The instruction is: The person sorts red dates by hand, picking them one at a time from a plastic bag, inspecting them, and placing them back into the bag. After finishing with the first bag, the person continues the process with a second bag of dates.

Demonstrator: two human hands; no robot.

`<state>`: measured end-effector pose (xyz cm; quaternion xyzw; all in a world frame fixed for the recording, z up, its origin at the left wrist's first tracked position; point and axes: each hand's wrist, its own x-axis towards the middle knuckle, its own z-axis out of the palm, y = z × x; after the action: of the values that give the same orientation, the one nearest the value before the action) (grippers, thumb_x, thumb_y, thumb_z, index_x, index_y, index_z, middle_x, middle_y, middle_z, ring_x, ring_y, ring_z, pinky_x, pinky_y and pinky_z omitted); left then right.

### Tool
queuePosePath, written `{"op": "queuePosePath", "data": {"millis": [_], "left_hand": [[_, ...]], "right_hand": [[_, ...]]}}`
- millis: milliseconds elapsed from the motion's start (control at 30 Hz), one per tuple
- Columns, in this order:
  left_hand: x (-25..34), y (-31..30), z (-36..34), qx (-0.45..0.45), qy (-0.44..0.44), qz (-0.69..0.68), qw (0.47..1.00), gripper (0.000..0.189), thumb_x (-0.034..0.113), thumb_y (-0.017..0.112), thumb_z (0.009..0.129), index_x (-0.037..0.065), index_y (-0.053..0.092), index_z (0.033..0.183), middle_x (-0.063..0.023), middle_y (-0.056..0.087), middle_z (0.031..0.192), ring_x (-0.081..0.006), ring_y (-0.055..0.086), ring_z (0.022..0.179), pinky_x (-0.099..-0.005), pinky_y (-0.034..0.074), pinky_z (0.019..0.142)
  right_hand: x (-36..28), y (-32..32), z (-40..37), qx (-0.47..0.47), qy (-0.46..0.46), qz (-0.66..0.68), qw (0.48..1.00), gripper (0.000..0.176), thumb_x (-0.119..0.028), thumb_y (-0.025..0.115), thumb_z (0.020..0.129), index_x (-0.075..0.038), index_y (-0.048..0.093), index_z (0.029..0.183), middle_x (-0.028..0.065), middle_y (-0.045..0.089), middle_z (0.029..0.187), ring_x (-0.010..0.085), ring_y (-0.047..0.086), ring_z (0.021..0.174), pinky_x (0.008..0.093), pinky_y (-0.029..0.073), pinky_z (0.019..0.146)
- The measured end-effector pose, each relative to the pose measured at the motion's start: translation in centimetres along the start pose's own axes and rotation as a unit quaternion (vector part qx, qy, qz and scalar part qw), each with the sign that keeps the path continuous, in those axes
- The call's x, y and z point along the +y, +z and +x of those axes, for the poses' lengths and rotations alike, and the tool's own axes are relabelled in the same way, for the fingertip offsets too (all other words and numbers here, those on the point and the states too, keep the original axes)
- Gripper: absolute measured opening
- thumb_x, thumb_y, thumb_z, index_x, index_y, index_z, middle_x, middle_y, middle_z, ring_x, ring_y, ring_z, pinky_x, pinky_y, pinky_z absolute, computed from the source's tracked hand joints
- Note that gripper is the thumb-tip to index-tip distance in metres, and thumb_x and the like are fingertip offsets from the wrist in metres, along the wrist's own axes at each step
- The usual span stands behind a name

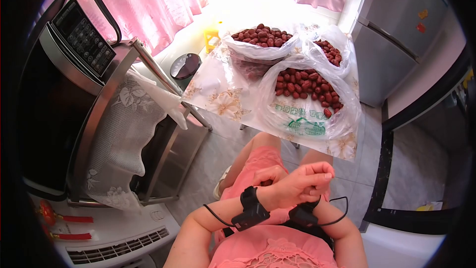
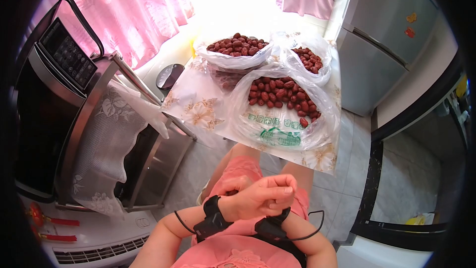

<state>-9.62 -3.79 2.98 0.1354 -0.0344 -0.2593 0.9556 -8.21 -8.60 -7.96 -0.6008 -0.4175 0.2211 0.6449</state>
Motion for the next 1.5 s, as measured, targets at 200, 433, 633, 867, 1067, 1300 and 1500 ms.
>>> {"op": "queuePosePath", "data": {"millis": [200, 433, 633, 867, 1067, 1300, 1500], "left_hand": [[5.1, -2.0, -0.3, 0.185, 0.189, 0.126, 0.956, 0.009, 0.017, 0.062, 0.105, 0.009, 0.061, 0.108, 0.0074, 0.047, 0.076, -0.0019, 0.039, 0.064, -0.0187, 0.030, 0.054], [7.5, -6.1, 0.1, 0.336, 0.399, 0.360, 0.773, 0.009, 0.011, 0.068, 0.101, 0.006, 0.064, 0.106, 0.0081, 0.053, 0.077, 0.0008, 0.041, 0.063, -0.0189, 0.031, 0.053], [6.6, -7.4, 0.1, 0.338, 0.346, 0.523, 0.702, 0.008, 0.011, 0.070, 0.099, 0.004, 0.066, 0.102, 0.0106, 0.054, 0.077, 0.0029, 0.042, 0.064, -0.0175, 0.033, 0.054], [4.7, -6.9, -0.1, 0.327, 0.293, 0.579, 0.687, 0.010, 0.011, 0.071, 0.095, 0.003, 0.067, 0.099, 0.0048, 0.054, 0.067, -0.0025, 0.045, 0.059, -0.0236, 0.038, 0.054], [4.3, -6.6, -0.7, 0.300, 0.249, 0.638, 0.664, 0.009, 0.009, 0.070, 0.093, 0.002, 0.067, 0.099, 0.0022, 0.055, 0.065, -0.0031, 0.047, 0.060, -0.0249, 0.040, 0.054], [4.7, -6.8, -0.6, 0.284, 0.233, 0.511, 0.777, 0.010, 0.013, 0.071, 0.097, 0.004, 0.068, 0.100, 0.0072, 0.056, 0.074, -0.0019, 0.045, 0.062, -0.0205, 0.037, 0.055], [6.1, -6.9, -1.0, 0.331, 0.249, 0.329, 0.849, 0.014, 0.019, 0.070, 0.101, 0.006, 0.067, 0.105, 0.0080, 0.056, 0.078, -0.0010, 0.048, 0.066, -0.0185, 0.038, 0.058]], "right_hand": [[-0.3, -3.2, -0.2, 0.009, -0.034, -0.025, 0.999, 0.010, -0.007, 0.074, 0.095, -0.005, 0.071, 0.104, -0.0069, 0.060, 0.087, 0.0017, 0.050, 0.071, 0.0199, 0.042, 0.062], [-3.3, -4.5, 0.5, -0.113, 0.169, 0.184, 0.962, 0.019, -0.001, 0.071, 0.094, -0.002, 0.070, 0.113, -0.0021, 0.070, 0.095, 0.0032, 0.064, 0.083, 0.0185, 0.049, 0.071], [-3.0, -4.0, 0.3, -0.250, 0.226, 0.236, 0.911, 0.035, 0.001, 0.071, 0.092, -0.001, 0.067, 0.127, 0.0003, 0.072, 0.110, 0.0046, 0.064, 0.097, 0.0212, 0.050, 0.081], [-3.7, -4.3, 0.4, -0.328, 0.245, 0.272, 0.871, 0.028, -0.002, 0.070, 0.088, -0.004, 0.069, 0.116, -0.0098, 0.058, 0.091, -0.0003, 0.049, 0.082, 0.0197, 0.039, 0.069], [-3.9, -4.1, 0.2, -0.344, 0.244, 0.247, 0.873, 0.011, -0.004, 0.069, 0.088, -0.008, 0.067, 0.098, -0.0105, 0.054, 0.086, -0.0002, 0.044, 0.076, 0.0195, 0.035, 0.065], [-5.8, -3.5, 0.7, -0.310, 0.256, 0.292, 0.867, 0.024, -0.003, 0.068, 0.087, -0.005, 0.070, 0.112, -0.0087, 0.059, 0.090, -0.0002, 0.047, 0.077, 0.0194, 0.037, 0.066], [-3.5, -4.2, 0.6, -0.310, 0.224, 0.238, 0.893, 0.034, -0.004, 0.071, 0.091, -0.005, 0.069, 0.126, -0.0082, 0.060, 0.091, -0.0009, 0.048, 0.078, 0.0186, 0.037, 0.065]]}}
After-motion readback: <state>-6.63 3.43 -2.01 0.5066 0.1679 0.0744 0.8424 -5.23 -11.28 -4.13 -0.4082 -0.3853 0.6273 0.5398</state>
